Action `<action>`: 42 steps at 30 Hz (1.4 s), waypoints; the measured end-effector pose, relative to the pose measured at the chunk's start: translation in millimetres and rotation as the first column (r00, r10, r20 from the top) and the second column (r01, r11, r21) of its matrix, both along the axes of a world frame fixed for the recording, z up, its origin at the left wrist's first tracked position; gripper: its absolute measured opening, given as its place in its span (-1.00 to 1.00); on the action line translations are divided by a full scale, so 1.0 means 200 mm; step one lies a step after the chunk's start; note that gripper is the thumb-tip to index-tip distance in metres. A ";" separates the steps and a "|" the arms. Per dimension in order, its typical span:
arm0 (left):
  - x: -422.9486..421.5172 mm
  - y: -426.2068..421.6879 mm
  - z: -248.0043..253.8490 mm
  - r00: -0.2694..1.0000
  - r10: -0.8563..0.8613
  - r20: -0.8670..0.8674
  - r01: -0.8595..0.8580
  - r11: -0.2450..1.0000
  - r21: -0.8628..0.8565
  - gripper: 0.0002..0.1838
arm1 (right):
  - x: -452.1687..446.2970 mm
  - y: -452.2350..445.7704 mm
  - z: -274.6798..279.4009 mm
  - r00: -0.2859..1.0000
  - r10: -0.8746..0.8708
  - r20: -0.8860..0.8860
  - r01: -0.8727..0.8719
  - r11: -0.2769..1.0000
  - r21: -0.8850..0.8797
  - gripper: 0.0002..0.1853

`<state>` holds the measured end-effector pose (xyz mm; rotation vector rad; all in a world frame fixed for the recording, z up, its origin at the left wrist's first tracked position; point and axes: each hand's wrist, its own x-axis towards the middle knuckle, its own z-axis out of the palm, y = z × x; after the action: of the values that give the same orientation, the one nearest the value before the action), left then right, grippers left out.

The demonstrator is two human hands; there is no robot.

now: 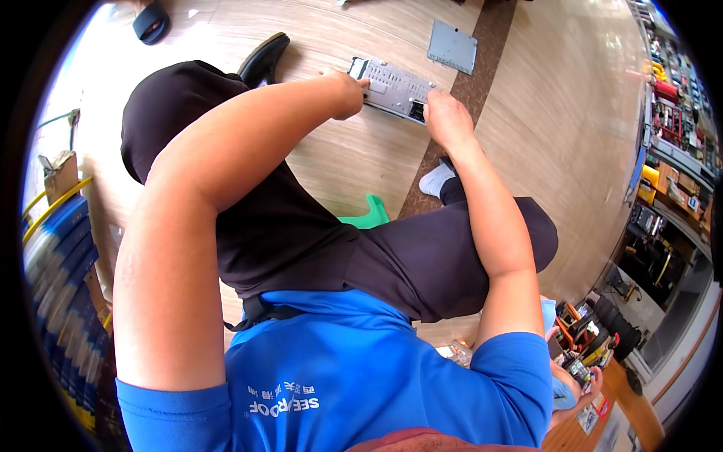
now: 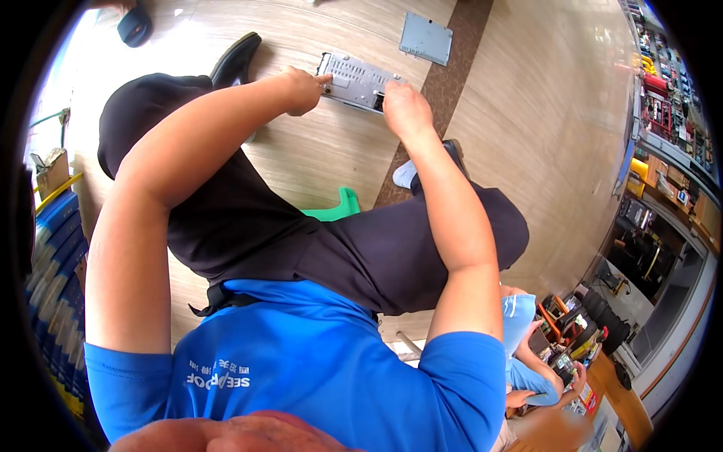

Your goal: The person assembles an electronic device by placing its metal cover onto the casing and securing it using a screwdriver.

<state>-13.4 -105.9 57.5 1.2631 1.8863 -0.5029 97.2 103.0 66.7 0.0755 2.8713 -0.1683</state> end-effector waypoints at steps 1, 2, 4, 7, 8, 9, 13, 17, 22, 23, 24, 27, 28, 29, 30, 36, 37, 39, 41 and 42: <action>0.00 0.00 0.02 1.000 -0.023 0.004 0.023 1.000 -0.008 -0.38 | 0.00 0.00 0.00 1.000 -0.002 0.026 0.002 1.000 0.008 -0.91; 0.00 0.00 0.04 0.999 -0.046 0.008 0.046 0.999 -0.014 -0.38 | 0.00 0.00 0.00 0.999 -0.004 0.052 0.003 1.000 0.017 -0.91; 0.00 0.00 0.01 1.000 -0.029 0.007 0.029 1.000 -0.007 -0.39 | 0.00 -0.02 0.04 0.998 0.024 0.059 -0.026 0.999 0.023 -0.91; 0.00 0.01 -0.01 0.999 0.026 0.025 -0.026 1.000 -0.015 -0.37 | 0.01 -0.06 0.10 0.997 0.060 0.058 -0.062 0.998 0.030 -0.90; 0.00 0.01 -0.01 0.997 0.066 0.044 -0.065 0.997 -0.029 -0.33 | 0.01 -0.06 0.12 0.996 0.069 0.051 -0.071 0.997 0.033 -0.89; 0.00 0.01 0.00 0.997 0.064 0.043 -0.063 0.998 -0.029 -0.33 | 0.01 -0.06 0.11 0.997 0.067 0.050 -0.068 0.997 0.033 -0.89; 0.01 0.01 0.03 0.998 0.046 0.046 -0.044 0.999 -0.032 -0.37 | 0.01 -0.02 0.08 0.997 0.079 0.018 -0.079 0.997 0.020 -0.85; 0.00 0.01 0.02 0.997 0.047 0.054 -0.045 0.998 -0.032 -0.39 | 0.00 -0.01 0.09 0.998 -0.006 0.060 0.006 1.000 0.007 -0.83; 0.00 0.01 0.01 0.998 0.043 0.047 -0.042 0.999 -0.028 -0.39 | 0.00 0.01 0.05 0.998 -0.010 0.070 0.010 1.000 -0.006 -0.83; 0.00 0.01 0.01 0.998 0.047 0.052 -0.045 0.999 -0.024 -0.38 | 0.00 0.01 0.05 0.997 0.002 0.077 -0.002 1.000 -0.002 -0.83; 0.00 0.01 0.01 0.998 0.045 0.052 -0.044 0.999 -0.024 -0.38 | 0.00 0.01 0.06 0.997 0.001 0.077 -0.001 1.000 -0.003 -0.83; 0.00 0.01 0.01 0.997 0.055 0.049 -0.054 0.998 -0.027 -0.38 | 0.00 0.00 0.07 0.996 0.021 0.086 -0.021 1.000 -0.007 -0.84; 0.00 0.01 0.02 0.997 0.059 0.053 -0.058 0.998 -0.025 -0.38 | 0.00 0.00 0.07 0.996 0.026 0.081 -0.026 1.000 -0.006 -0.85; 0.00 0.01 0.02 0.996 0.063 0.056 -0.062 0.998 -0.024 -0.38 | 0.00 0.00 0.06 0.997 0.031 0.076 -0.031 1.000 -0.005 -0.86; 0.00 0.01 0.03 0.996 0.063 0.056 -0.062 0.998 -0.024 -0.38 | 0.00 0.00 0.06 0.997 0.031 0.076 -0.031 1.000 -0.005 -0.86; 0.00 0.01 0.02 0.997 0.054 0.052 -0.052 0.998 -0.030 -0.36 | 0.00 0.00 0.05 0.995 0.033 0.093 -0.034 0.999 0.014 -0.87; 0.00 0.01 0.01 0.996 0.065 0.053 -0.064 0.998 -0.023 -0.35 | 0.01 0.00 0.05 0.995 0.040 0.087 -0.042 0.999 0.014 -0.87; 0.00 0.01 0.01 0.996 0.077 0.055 -0.076 0.997 -0.017 -0.35 | 0.01 0.00 0.04 0.995 0.049 0.081 -0.051 0.999 0.014 -0.87; 0.00 0.00 0.03 1.000 0.016 0.019 -0.017 0.999 0.034 -0.30 | 0.01 0.00 0.03 0.995 0.063 0.073 -0.065 0.998 0.023 -0.85; 0.00 0.00 0.02 1.000 0.017 0.019 -0.018 0.999 0.034 -0.30 | 0.01 0.00 0.03 0.995 0.064 0.074 -0.066 0.998 0.024 -0.85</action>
<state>-12.7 -105.8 62.1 1.2681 1.8962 -0.4498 99.0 102.8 72.9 -0.0066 2.7992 -0.1129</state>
